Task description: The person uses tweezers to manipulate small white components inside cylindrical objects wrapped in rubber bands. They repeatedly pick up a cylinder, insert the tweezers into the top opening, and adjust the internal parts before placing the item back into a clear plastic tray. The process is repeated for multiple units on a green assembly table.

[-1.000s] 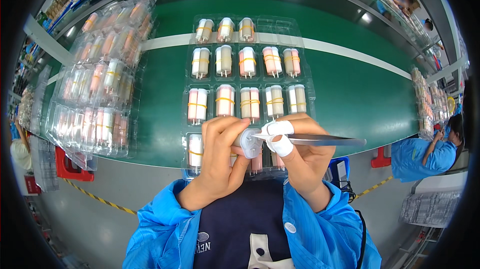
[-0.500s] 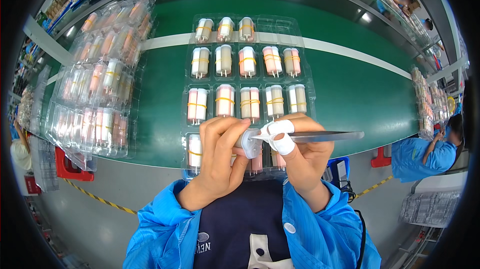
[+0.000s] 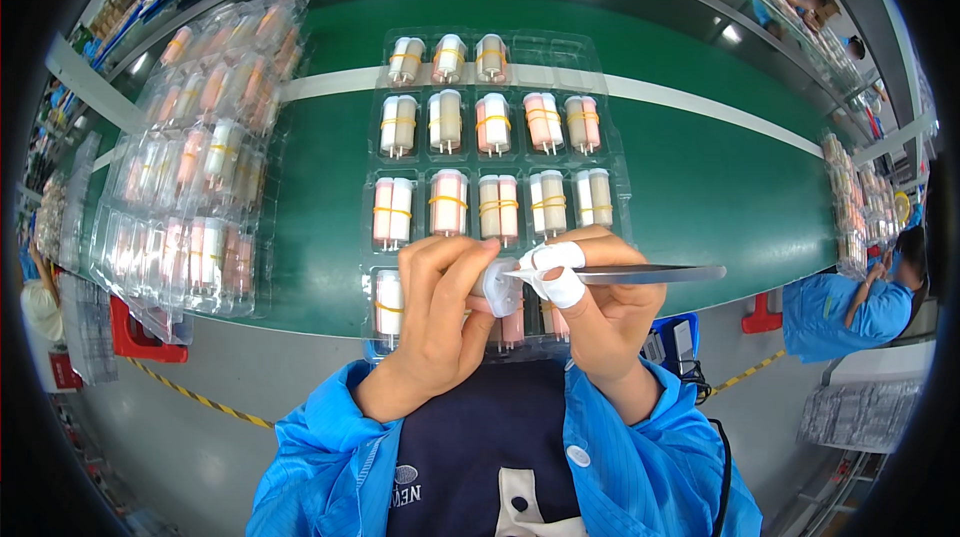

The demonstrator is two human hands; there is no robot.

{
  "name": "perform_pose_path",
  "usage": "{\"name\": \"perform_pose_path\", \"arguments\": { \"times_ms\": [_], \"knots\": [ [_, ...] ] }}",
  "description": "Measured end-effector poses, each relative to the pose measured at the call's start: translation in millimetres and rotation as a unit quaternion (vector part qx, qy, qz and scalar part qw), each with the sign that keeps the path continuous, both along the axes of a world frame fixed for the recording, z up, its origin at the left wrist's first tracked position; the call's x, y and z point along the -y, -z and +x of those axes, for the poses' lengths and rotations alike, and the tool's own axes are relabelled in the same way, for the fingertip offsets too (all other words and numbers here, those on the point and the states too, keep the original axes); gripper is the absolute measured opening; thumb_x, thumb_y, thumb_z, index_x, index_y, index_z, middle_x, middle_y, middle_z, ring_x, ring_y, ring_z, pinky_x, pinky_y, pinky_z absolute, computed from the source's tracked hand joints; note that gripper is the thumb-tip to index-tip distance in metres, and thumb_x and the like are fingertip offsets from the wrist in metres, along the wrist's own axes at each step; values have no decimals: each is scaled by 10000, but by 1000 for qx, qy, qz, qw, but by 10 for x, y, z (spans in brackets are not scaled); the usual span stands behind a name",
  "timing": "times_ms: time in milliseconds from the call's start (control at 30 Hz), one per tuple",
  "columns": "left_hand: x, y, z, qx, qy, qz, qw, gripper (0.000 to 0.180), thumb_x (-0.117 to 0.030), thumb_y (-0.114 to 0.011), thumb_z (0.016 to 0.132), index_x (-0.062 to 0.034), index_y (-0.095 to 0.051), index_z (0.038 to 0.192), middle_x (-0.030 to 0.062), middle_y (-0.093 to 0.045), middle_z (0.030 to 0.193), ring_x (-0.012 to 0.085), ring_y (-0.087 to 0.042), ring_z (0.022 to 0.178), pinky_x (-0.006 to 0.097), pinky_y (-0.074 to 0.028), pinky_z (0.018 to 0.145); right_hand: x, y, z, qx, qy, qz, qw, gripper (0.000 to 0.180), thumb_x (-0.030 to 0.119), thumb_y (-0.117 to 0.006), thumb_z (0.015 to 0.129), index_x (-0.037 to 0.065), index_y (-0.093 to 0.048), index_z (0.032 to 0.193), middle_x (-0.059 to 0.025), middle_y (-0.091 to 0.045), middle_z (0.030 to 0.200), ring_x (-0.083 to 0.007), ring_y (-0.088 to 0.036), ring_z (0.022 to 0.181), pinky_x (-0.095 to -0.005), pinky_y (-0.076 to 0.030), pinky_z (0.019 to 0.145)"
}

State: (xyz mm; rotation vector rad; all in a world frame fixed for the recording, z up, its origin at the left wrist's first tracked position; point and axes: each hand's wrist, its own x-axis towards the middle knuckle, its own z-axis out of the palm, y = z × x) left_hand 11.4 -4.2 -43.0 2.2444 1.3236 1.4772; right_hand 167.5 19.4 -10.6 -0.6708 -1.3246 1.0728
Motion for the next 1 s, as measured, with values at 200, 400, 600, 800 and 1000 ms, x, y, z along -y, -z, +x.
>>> {"name": "perform_pose_path", "arguments": {
  "times_ms": [200, 400, 600, 800, 1000],
  "knots": [
    [18, -37, 7, 2, 2, -2, 1000, 606, 71, -661, 567, 12, -536, 1157, 144, -511, 1051, 319, -480, 923, 396, -405, 806, -86, -122, 80, 79, -61, 6, 995, 81, -23, -638, 805, -24, -641, 886, -129, -645, 814, -140, -616, 612, -241, -464, 548],
    [-5, -22, -16, -60, 27, 55, 996, 555, 41, -680, 567, 6, -568, 1109, 123, -535, 1017, 303, -490, 896, 374, -421, 785, -190, -260, 150, 77, -157, -43, 984, 45, -40, -588, 826, -63, -614, 854, -118, -619, 704, -131, -612, 523, -231, -463, 464],
    [11, -52, -34, 36, 22, -10, 999, 477, 50, -690, 606, 6, -567, 1065, 140, -554, 1022, 288, -525, 899, 357, -442, 771, -249, -162, 155, 0, -173, -37, 984, 117, -51, -579, 828, -70, -589, 943, -130, -621, 773, -162, -626, 564, -247, -493, 500],
    [-37, -52, -85, 149, 62, -53, 985, 467, 52, -711, 688, 12, -469, 1086, 163, -542, 1042, 216, -559, 938, 315, -474, 807, -147, -59, 180, -82, -97, -16, 992, 154, -33, -604, 823, -45, -599, 976, -148, -620, 926, -182, -609, 862, -294, -492, 752],
    [54, -32, -11, 207, 57, -116, 970, 487, 59, -717, 692, 17, -443, 1092, 163, -541, 1052, 210, -575, 939, 314, -473, 819, -39, 31, 46, -58, -76, -17, 995, 161, -29, -633, 815, -32, -612, 975, -132, -616, 930, -161, -597, 856, -273, -477, 744]
  ]
}}
